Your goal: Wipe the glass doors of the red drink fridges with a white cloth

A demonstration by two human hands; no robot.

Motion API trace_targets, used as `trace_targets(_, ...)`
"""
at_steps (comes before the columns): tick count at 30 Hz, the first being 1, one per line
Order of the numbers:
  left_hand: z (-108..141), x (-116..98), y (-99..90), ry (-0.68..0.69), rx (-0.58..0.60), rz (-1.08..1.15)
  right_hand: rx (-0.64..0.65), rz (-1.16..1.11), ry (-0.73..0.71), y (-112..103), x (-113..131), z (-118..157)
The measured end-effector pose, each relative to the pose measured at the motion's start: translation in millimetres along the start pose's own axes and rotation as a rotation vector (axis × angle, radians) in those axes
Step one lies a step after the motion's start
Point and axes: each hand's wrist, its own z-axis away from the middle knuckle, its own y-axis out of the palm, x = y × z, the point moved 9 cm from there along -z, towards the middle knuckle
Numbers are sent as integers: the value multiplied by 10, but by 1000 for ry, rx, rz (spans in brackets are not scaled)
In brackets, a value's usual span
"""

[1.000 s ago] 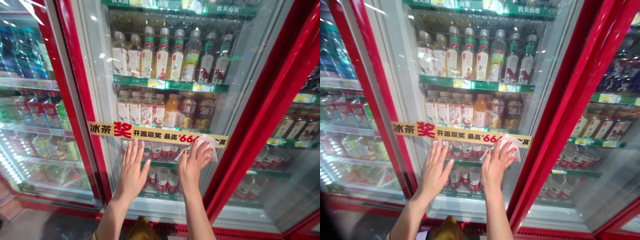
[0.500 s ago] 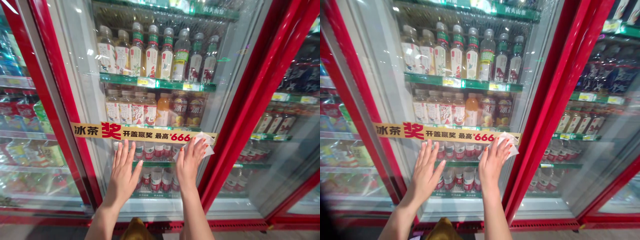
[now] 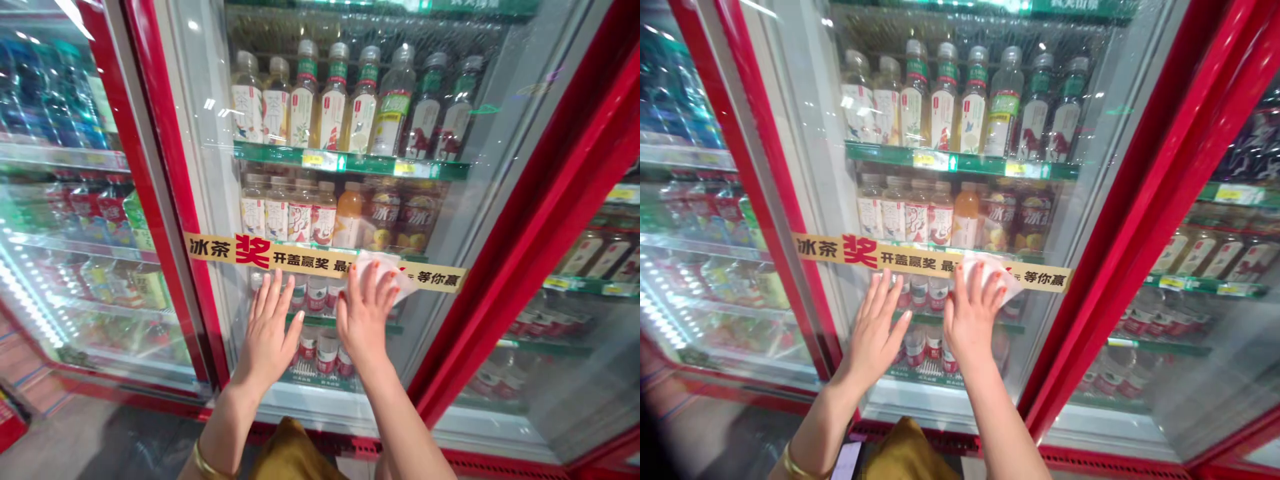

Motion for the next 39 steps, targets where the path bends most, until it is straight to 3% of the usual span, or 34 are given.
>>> trace_targets(2,34,49,-6,31,10,14,112,-18,-249,248,389,152)
trace_targets(4,84,171,-39,36,9,23,219,-45,-518,409,622,464)
trace_targets(7,143,462,-155,2,-25,-8,276,-52,-741,362,576,681)
trace_targets(9,147,661,-261,-21,-68,-36,262,-27,-725,234,478,445)
trace_targets(11,125,831,-340,-49,-103,-58,207,-3,-598,115,469,12)
trace_targets(14,82,977,-341,-69,-99,-62,143,11,-437,102,699,-411)
trace_targets(16,75,1001,-295,-52,-79,-60,173,-6,-455,211,932,-327)
trace_targets(18,87,1016,-260,-47,-61,-67,244,-35,-567,321,1110,-18)
trace_targets(21,110,1036,-247,-59,-27,-68,299,-60,-691,332,1131,352)
trace_targets(24,114,1036,-275,-62,-8,-41,267,-62,-633,263,1086,173)
trace_targets(28,116,1050,-295,-68,-20,-18,214,-72,-507,381,1322,-239)
trace_targets(32,126,1069,-282,-68,-31,-3,267,-101,-727,620,1585,76)
trace_targets(35,130,1066,-293,-66,-33,4,285,-105,-825,597,1477,279)
trace_targets(39,132,1055,-301,-69,-33,1,207,-108,-639,418,1420,-177)
